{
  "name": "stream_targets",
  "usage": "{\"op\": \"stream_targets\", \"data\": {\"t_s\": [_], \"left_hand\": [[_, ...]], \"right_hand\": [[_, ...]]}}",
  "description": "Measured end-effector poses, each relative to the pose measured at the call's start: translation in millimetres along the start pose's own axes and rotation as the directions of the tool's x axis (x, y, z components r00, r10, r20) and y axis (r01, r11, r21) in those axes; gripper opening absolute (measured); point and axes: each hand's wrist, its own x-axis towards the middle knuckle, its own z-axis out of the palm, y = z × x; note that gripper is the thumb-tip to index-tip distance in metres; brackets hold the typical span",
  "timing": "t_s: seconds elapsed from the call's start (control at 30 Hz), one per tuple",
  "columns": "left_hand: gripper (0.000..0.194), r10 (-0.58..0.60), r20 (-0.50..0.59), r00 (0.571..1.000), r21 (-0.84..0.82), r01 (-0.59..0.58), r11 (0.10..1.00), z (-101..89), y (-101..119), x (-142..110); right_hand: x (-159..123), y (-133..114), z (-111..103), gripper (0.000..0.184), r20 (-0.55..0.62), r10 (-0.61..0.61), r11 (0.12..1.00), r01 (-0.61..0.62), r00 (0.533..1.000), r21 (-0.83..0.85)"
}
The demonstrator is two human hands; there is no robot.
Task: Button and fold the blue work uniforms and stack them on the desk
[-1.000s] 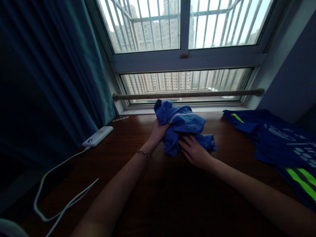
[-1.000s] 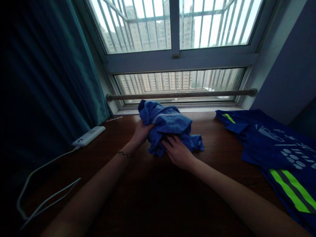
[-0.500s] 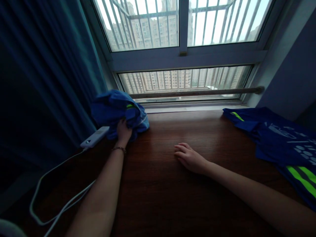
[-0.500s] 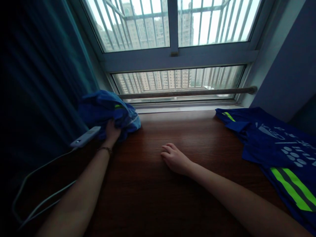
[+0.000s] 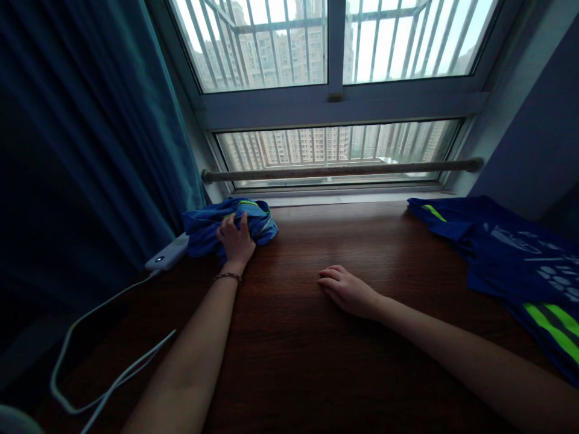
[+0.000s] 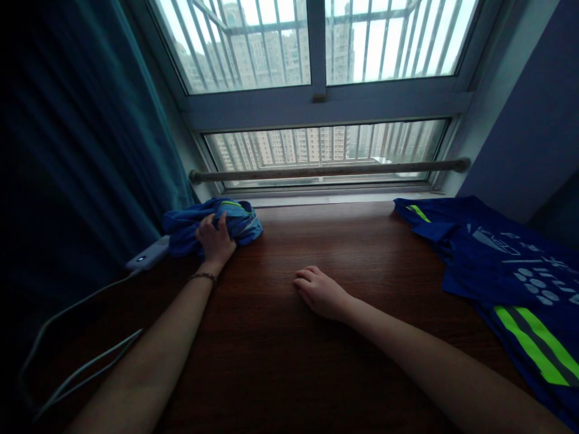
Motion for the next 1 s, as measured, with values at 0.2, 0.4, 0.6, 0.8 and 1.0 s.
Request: {"op": "stream_targets", "data": {"t_s": [0.2, 0.4, 0.6, 0.8, 1.0], "left_hand": [[0.039, 0.220, 0.117, 0.969, -0.054, -0.215, 0.975, 13.1, -0.8, 4.6], [0.029, 0.053, 0.077, 0.996, 0.031, -0.055, 0.998, 23.6, -16.6, 6.0], [0.029, -0.110, 0.028, 0.994, 0.068, 0.108, 0.992, 31.9, -22.8, 0.7], [0.027, -0.032, 0.010, 0.999, 0.043, 0.032, 0.999, 18.9, -8.6, -0.4], [0.032, 0.065, -0.031, 0.997, -0.064, -0.067, 0.996, 3.1, 21.7, 11.4]], "right_hand": [[0.1, -0.1, 0.3, 0.025, -0.014, -0.001, 1.000, 0.001, 1.000, 0.004], [0.5, -1.0, -0.1, 0.025, -0.022, -0.003, 1.000, 0.003, 1.000, 0.000], [0.7, -1.6, -1.4, 0.024, -0.014, 0.000, 1.000, 0.000, 1.000, -0.001], [1.7, -2.3, -1.8, 0.025, -0.010, -0.002, 1.000, 0.002, 1.000, -0.003], [0.3, -0.9, -0.6, 0.025, -0.020, -0.006, 1.000, 0.006, 1.000, 0.006]]}}
